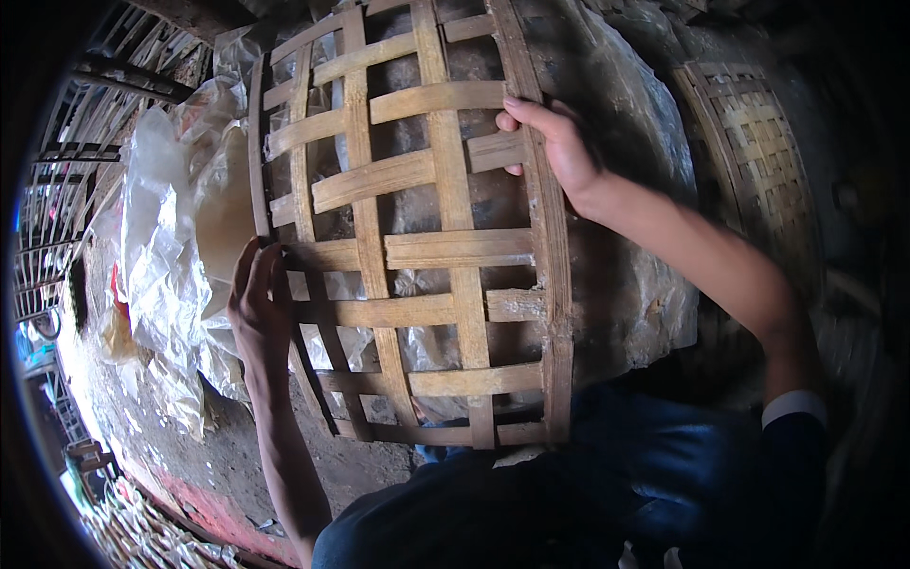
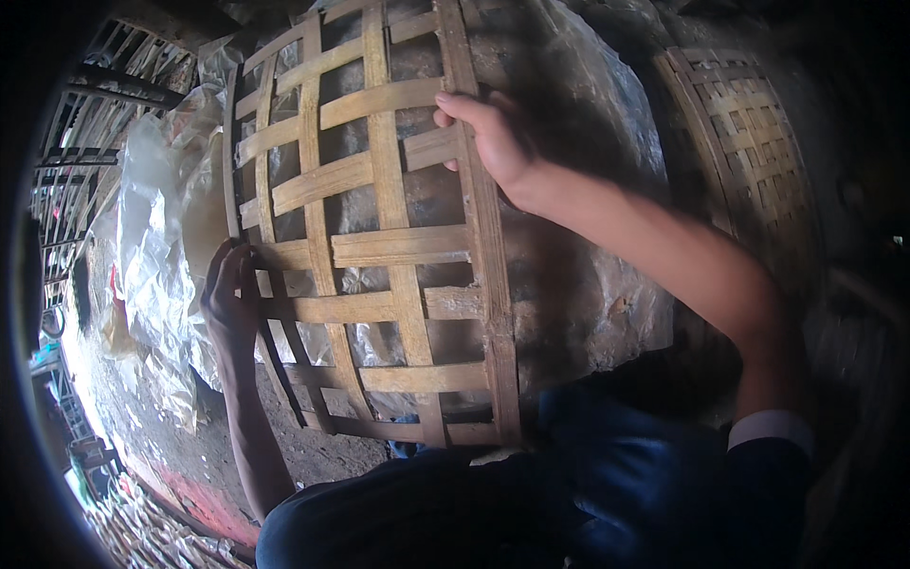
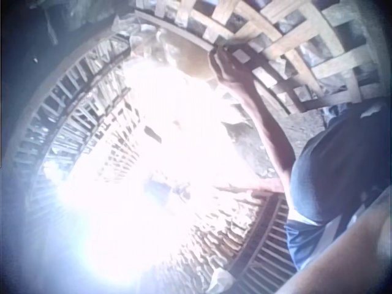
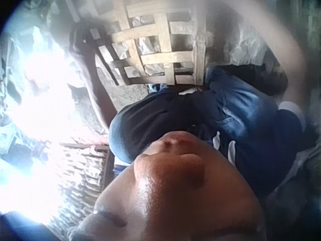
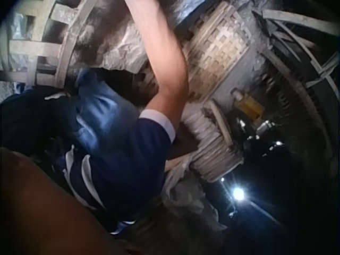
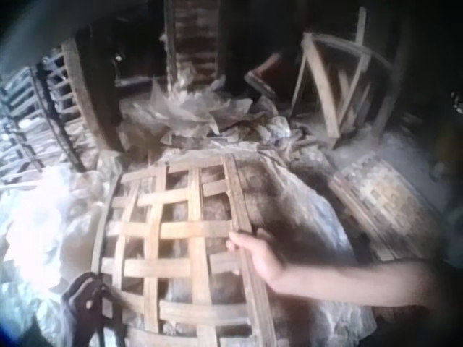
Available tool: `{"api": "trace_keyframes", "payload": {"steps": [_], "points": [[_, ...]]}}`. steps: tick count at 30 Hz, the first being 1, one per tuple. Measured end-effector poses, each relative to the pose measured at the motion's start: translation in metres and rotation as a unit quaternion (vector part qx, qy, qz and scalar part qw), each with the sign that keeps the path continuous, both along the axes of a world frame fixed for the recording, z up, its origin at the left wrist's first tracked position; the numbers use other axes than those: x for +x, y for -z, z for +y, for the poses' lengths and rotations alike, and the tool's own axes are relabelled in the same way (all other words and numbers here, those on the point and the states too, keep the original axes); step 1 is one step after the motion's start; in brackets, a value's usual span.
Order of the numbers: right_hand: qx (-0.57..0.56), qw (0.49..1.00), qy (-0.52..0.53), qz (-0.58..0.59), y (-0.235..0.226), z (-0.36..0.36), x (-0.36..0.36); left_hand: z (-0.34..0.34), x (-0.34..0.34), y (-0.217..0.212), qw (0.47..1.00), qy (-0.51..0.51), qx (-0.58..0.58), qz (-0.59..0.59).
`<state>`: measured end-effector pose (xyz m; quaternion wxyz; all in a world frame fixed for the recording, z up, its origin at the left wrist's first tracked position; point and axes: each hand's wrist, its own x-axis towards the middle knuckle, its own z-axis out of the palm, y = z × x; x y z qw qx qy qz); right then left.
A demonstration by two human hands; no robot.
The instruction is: The person places a plastic sheet over a wooden lattice tray and presses the edges to secure it. They then lift and reposition the tray, repeating the process with another tray.
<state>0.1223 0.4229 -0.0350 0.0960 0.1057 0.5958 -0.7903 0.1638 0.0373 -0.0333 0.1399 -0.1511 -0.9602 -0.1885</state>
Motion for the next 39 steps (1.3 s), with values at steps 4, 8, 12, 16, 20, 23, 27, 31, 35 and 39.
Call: {"api": "trace_keyframes", "payload": {"steps": [4, 8, 12, 16, 20, 23, 27, 31, 35, 39], "points": [[0.039, 0.999, 0.012, -0.011, -0.002, 0.0, 0.002, 0.008, -0.007, -0.007, 0.999, -0.022, -0.006, -0.04], [0.114, 0.992, 0.047, 0.017, -0.002, 0.004, 0.004, 0.011, -0.007, -0.004, 0.999, -0.021, -0.043, 0.002], [0.35, 0.917, 0.058, 0.184, -0.018, 0.014, 0.014, 0.006, -0.003, -0.001, 0.997, -0.016, -0.064, 0.044], [0.522, 0.769, -0.144, 0.34, -0.064, 0.018, 0.046, -0.006, 0.003, 0.001, 0.997, -0.06, -0.029, 0.025], [0.589, 0.685, -0.281, 0.324, -0.075, -0.007, 0.095, -0.03, 0.012, -0.002, 0.979, -0.175, 0.086, -0.053], [0.614, 0.666, -0.274, 0.323, -0.065, -0.009, 0.107, -0.033, 0.017, 0.001, 0.894, -0.218, 0.364, -0.143], [0.619, 0.669, -0.29, 0.291, -0.06, -0.014, 0.107, -0.021, 0.037, -0.01, 0.911, -0.195, 0.305, -0.198], [0.609, 0.681, -0.284, 0.289, -0.054, -0.016, 0.104, -0.012, 0.041, 0.003, 0.905, -0.205, 0.289, -0.234], [0.618, 0.67, -0.288, 0.292, -0.051, -0.011, 0.104, -0.01, 0.04, 0.002, 0.913, -0.187, 0.281, -0.228], [0.609, 0.679, -0.253, 0.324, -0.041, -0.013, 0.11, -0.013, 0.04, 0.0, 0.916, -0.185, 0.269, -0.234]]}}
